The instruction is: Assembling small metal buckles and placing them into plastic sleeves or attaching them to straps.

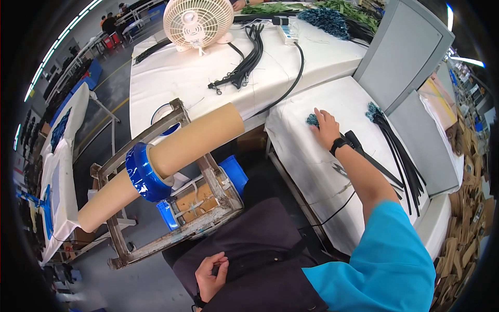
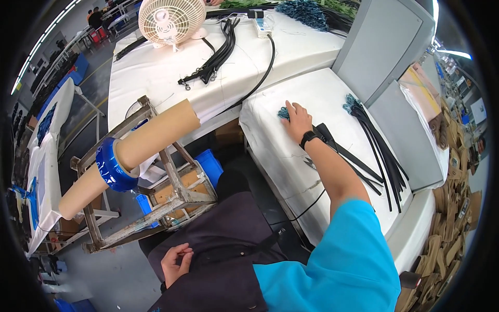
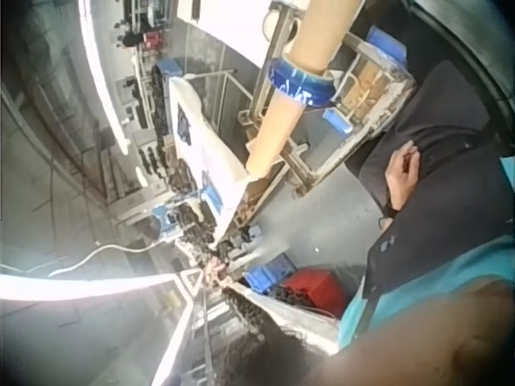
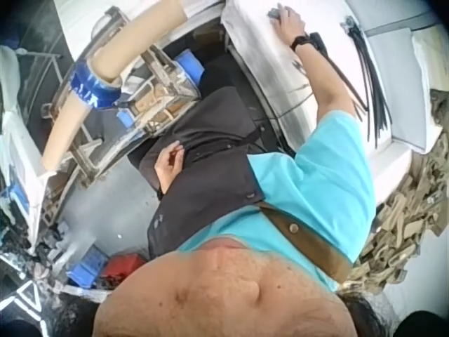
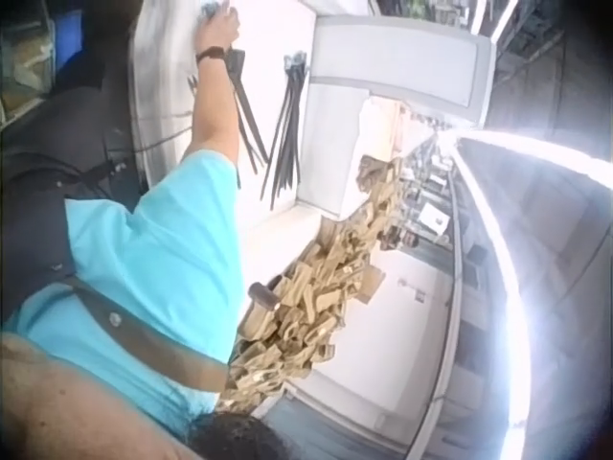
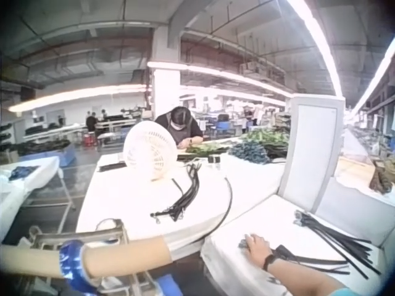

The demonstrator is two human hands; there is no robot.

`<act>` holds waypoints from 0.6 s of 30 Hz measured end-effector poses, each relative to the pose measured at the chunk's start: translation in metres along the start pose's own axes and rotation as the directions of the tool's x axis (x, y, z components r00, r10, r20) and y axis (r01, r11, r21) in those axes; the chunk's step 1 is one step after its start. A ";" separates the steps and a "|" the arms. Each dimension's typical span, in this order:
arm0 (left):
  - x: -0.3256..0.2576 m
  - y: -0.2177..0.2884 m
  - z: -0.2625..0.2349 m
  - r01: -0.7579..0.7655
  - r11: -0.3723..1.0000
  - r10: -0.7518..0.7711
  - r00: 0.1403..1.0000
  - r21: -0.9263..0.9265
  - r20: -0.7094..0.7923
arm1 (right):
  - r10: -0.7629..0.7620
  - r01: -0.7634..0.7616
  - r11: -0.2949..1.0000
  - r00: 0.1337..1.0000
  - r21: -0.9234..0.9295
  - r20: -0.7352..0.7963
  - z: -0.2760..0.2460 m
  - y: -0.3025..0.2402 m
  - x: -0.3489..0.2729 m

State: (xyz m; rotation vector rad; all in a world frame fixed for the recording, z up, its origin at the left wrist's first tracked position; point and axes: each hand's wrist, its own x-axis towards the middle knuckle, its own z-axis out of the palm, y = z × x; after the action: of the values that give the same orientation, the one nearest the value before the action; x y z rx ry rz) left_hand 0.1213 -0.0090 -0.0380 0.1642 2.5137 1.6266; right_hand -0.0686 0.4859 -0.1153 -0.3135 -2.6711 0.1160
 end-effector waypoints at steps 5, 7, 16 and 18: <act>0.012 0.000 0.003 0.011 1.000 -0.012 0.999 0.009 0.050 | -0.014 0.019 0.999 0.993 -0.047 0.116 0.000 -0.005 -0.001; 0.016 0.001 0.003 0.003 1.000 -0.003 0.998 0.013 0.056 | 0.064 -0.042 0.993 0.977 -0.109 0.206 -0.012 -0.017 0.007; 0.018 -0.006 0.004 -0.002 1.000 0.002 0.997 -0.012 0.077 | -0.370 0.328 0.697 0.926 0.638 -0.072 -0.078 -0.144 0.106; 0.020 -0.006 0.002 0.008 1.000 -0.008 0.998 -0.011 0.069 | -0.509 0.538 0.654 0.833 0.532 -0.217 -0.065 -0.181 0.137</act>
State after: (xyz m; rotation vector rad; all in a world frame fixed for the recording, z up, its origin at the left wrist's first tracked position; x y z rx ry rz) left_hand 0.1024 -0.0060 -0.0457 0.2049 2.4507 1.6040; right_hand -0.1963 0.3447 0.0243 0.6490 -2.4067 0.7046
